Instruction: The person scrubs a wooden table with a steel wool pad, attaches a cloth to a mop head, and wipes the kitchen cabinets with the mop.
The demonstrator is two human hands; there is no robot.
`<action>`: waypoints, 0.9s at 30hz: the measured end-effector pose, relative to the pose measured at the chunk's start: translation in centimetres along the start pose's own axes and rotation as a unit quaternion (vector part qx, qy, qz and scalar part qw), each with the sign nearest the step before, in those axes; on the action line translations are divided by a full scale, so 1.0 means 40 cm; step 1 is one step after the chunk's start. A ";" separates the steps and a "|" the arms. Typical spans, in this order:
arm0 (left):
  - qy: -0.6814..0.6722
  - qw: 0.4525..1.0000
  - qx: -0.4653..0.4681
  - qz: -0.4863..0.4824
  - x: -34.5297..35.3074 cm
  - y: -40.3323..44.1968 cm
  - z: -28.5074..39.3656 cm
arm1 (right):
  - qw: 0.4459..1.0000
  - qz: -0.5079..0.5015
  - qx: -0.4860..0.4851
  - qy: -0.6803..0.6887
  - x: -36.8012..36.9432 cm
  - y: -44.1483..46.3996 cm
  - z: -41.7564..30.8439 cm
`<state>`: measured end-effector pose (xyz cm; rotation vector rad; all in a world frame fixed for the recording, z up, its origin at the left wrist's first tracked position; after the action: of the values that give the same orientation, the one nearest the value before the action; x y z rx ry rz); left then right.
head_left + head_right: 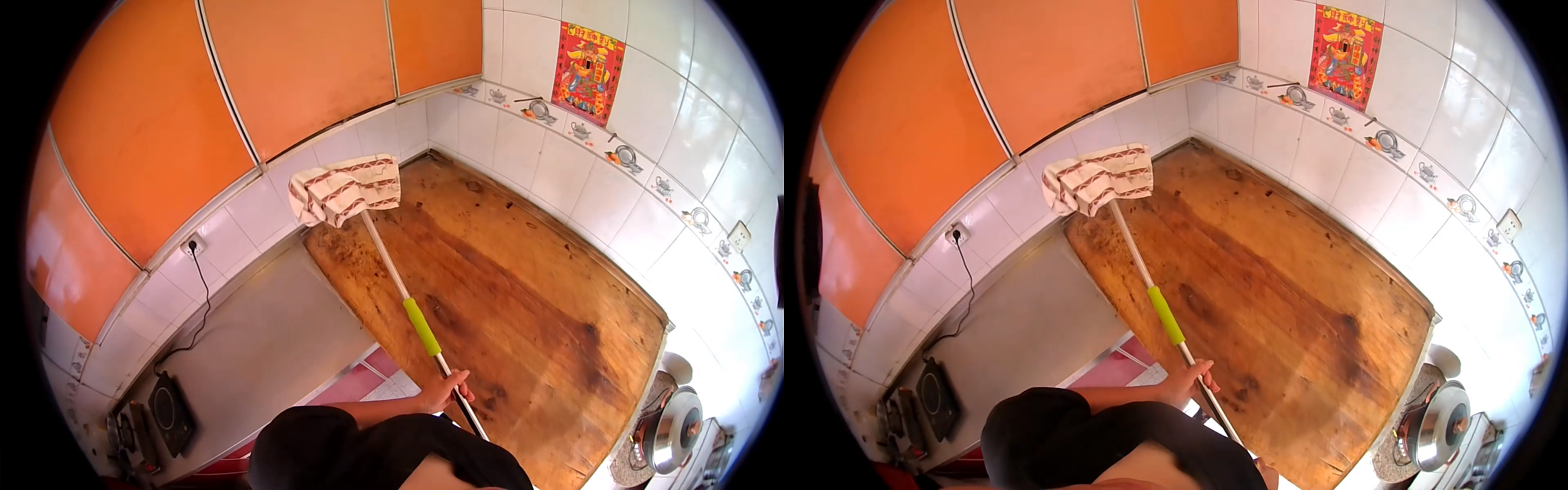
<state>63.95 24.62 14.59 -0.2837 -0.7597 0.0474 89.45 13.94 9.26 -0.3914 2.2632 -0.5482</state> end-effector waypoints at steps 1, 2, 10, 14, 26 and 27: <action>-0.001 1.000 -0.005 -0.006 -0.003 -0.012 -0.013 | 1.000 0.004 0.008 -0.005 0.008 -0.019 0.027; -0.002 1.000 -0.012 -0.013 -0.007 -0.025 -0.028 | 1.000 0.008 0.017 -0.012 0.018 -0.043 0.056; 0.148 0.967 0.023 -0.208 -0.066 -0.076 -0.058 | 0.979 0.081 0.118 -0.142 0.068 -0.300 0.208; -0.072 0.997 -0.023 -0.016 -0.093 -0.089 -0.007 | 0.973 0.133 0.140 -0.125 0.077 -0.391 0.235; 0.127 0.971 -0.192 -0.072 -0.049 -0.127 -0.347 | 0.934 0.180 0.226 -0.210 -0.118 -0.485 0.491; 0.178 0.960 -0.202 -0.074 -0.055 -0.132 -0.371 | 0.932 0.219 0.191 -0.219 -0.133 -0.451 0.540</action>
<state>72.20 15.70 4.32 -0.6067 -0.4230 -0.2976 110.94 -4.98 8.11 0.1756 1.6872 -0.5793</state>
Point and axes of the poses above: each hand's wrist, its own y-axis towards the middle knuckle, its own x-axis out of the palm, z = x × y, the point moved 6 cm from there along y, towards the middle knuckle, and after that the axes turned 12 degrees about x, right-handed, at the moved point
